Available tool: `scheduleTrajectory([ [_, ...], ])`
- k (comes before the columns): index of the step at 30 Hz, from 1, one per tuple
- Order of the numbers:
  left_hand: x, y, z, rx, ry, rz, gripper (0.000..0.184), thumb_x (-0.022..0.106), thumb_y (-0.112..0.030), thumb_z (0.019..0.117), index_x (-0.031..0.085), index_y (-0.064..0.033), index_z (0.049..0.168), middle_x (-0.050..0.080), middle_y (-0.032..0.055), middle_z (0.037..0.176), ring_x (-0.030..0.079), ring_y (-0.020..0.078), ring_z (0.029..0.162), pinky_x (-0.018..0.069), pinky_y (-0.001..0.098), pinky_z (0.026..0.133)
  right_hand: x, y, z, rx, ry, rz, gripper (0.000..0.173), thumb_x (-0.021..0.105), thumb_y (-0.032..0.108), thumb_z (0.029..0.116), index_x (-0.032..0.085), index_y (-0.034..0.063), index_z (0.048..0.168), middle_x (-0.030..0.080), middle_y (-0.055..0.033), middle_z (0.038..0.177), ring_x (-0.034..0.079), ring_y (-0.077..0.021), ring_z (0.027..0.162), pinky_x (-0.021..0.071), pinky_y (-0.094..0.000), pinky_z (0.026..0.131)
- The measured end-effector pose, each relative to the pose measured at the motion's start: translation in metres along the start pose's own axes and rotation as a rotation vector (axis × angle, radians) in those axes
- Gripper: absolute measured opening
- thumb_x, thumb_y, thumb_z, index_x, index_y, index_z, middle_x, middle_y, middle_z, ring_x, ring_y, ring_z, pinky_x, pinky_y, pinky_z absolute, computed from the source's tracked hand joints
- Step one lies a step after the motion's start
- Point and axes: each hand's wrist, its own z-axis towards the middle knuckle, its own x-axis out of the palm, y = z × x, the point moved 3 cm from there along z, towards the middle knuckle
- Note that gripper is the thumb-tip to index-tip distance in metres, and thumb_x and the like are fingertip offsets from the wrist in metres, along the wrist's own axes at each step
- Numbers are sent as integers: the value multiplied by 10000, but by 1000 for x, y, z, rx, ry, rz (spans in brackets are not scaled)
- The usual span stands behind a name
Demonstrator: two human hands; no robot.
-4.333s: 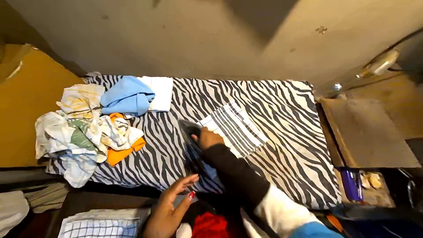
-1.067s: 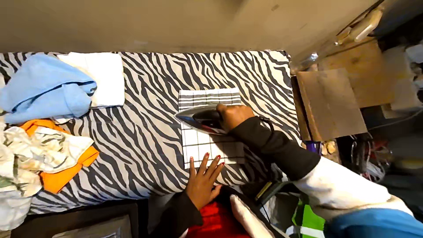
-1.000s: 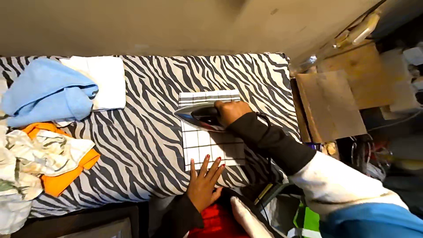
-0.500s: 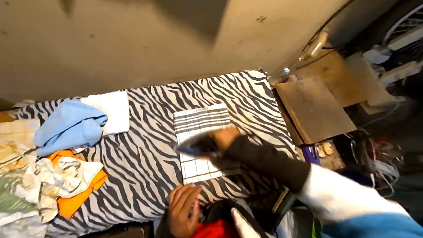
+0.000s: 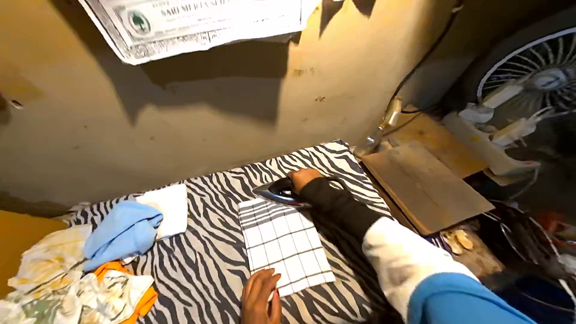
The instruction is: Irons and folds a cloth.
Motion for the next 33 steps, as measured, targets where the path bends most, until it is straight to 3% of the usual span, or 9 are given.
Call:
scheduleTrajectory([
  [4,-12,14,-2,-274,49,-29,387,652,-20,890,665,84,1263,586,302,1377,578,470,1260,463,588,1065,-9,-20,-19,71,76,53,440,658,248,997,618,-21,1343,614,-308,1348,569,-489,1290,442,-683,1038],
  [6,-23,32,-6,-528,85,-164,412,609,-8,959,557,134,1343,593,309,1349,647,391,1185,523,506,1022,-14,-57,-51,165,45,96,507,652,314,1003,597,-45,1356,600,-335,1351,562,-509,1292,433,-699,1039],
  [9,-18,76,-11,-881,83,-635,343,426,-55,1065,464,118,1358,684,217,1141,725,227,931,595,384,857,-20,-138,-108,372,-127,189,539,671,340,994,592,-50,1357,610,-375,1295,576,-558,1241,435,-735,1001],
  [15,12,93,53,-966,119,-1080,357,352,-263,1119,526,-8,1297,717,99,1013,720,169,887,601,349,798,-13,-256,-178,679,-259,182,658,631,435,1025,535,-91,1410,563,-392,1366,513,-548,1332,375,-695,1099],
  [19,22,87,91,-975,60,-1022,446,379,-269,1124,404,-19,1493,606,211,1309,639,259,1123,531,440,956,-4,-272,-183,704,-296,169,646,647,419,1019,555,-115,1370,557,-400,1364,492,-548,1350,366,-679,1113],
  [22,25,86,94,-952,45,-1075,479,391,-348,1114,431,-54,1490,616,194,1314,637,265,1150,530,451,969,-5,-274,-176,717,-301,161,647,635,411,1028,545,-126,1376,548,-402,1380,489,-539,1362,360,-667,1127],
  [26,18,82,76,-898,137,-1230,449,327,-318,1129,324,-150,1546,669,126,1228,687,199,1065,571,384,911,-2,-272,-169,695,-472,4,733,671,424,998,452,-102,1460,538,-406,1383,504,-569,1331,389,-719,1080],
  [29,18,82,68,-883,181,-1224,487,325,-279,1130,232,-187,1599,644,130,1286,673,190,1098,558,376,935,6,-193,-166,469,-666,-15,749,696,426,975,486,-132,1428,404,-461,1465,331,-665,1398,242,-830,1077],
  [33,27,76,68,-849,188,-1055,496,420,-189,1107,307,-65,1573,528,208,1441,582,248,1254,488,429,1050,111,-47,-139,228,-463,188,762,722,568,900,642,-79,1295,455,-375,1487,358,-595,1419,263,-783,1103],
])
